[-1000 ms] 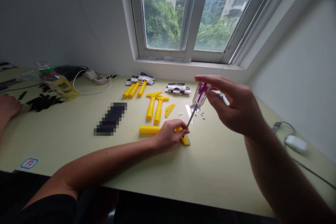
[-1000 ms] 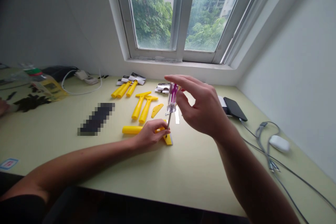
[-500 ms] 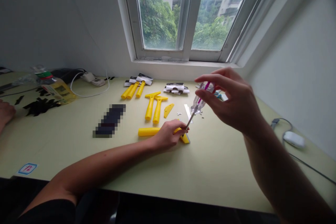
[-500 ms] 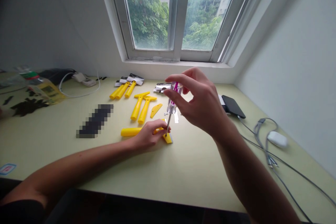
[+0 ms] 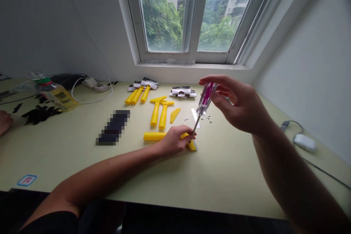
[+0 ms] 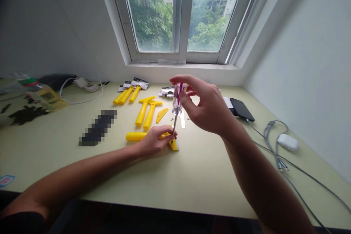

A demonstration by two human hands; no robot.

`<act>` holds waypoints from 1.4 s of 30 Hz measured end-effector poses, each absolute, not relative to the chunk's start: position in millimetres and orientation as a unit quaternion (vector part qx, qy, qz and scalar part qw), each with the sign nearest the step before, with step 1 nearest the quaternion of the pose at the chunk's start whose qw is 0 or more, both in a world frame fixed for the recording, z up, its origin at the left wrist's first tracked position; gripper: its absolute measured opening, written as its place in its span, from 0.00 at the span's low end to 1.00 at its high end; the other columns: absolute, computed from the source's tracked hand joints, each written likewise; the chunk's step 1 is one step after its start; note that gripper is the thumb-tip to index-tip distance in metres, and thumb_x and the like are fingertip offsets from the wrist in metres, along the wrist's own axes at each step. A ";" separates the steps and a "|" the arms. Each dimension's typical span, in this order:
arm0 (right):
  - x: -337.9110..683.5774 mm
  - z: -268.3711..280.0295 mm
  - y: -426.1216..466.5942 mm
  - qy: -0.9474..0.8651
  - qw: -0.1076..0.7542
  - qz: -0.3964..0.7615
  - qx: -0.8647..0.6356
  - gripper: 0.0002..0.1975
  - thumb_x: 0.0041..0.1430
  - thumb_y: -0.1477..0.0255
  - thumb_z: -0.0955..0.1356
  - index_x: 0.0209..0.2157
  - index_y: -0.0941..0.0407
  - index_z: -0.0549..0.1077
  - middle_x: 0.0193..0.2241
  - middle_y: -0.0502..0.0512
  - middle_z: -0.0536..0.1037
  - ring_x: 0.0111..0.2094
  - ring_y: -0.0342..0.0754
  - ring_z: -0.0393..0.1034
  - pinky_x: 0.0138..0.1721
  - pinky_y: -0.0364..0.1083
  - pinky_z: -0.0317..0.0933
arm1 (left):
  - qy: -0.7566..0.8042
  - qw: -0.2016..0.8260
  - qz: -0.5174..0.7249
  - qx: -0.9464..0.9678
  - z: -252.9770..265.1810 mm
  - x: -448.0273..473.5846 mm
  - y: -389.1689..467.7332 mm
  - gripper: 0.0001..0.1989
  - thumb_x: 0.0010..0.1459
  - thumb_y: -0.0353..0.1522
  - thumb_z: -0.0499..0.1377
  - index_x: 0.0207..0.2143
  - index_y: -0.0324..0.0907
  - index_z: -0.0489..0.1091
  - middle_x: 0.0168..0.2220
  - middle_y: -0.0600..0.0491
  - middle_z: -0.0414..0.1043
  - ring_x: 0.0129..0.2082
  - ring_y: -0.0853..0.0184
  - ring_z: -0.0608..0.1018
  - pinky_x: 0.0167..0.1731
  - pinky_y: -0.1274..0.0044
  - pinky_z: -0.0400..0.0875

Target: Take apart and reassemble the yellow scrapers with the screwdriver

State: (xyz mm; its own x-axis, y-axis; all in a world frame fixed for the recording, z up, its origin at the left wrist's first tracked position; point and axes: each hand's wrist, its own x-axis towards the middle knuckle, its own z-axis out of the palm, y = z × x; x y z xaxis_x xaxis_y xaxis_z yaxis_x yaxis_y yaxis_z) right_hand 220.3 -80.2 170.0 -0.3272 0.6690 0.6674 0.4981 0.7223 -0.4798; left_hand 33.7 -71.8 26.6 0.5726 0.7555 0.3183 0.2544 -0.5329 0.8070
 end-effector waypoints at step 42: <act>237.5 177.8 -73.9 -0.852 0.432 0.080 -0.286 0.13 0.60 0.68 0.67 0.46 0.51 0.77 0.38 0.53 0.78 0.30 0.44 0.69 0.33 0.46 0.62 | 0.392 -0.060 0.082 0.915 21.7 17.1 -77.9 0.06 0.63 0.35 0.53 0.36 0.43 0.65 0.36 0.51 0.69 0.37 0.63 0.71 0.38 0.71 0.69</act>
State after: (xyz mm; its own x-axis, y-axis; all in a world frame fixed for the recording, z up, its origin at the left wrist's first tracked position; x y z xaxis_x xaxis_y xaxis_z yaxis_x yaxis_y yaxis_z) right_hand 237.5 -73.9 177.8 -0.4642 0.5552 0.6901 0.4179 0.8243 -0.3820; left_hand 17.1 -77.9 21.7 0.6798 0.7068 0.1960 0.7263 -0.6859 -0.0454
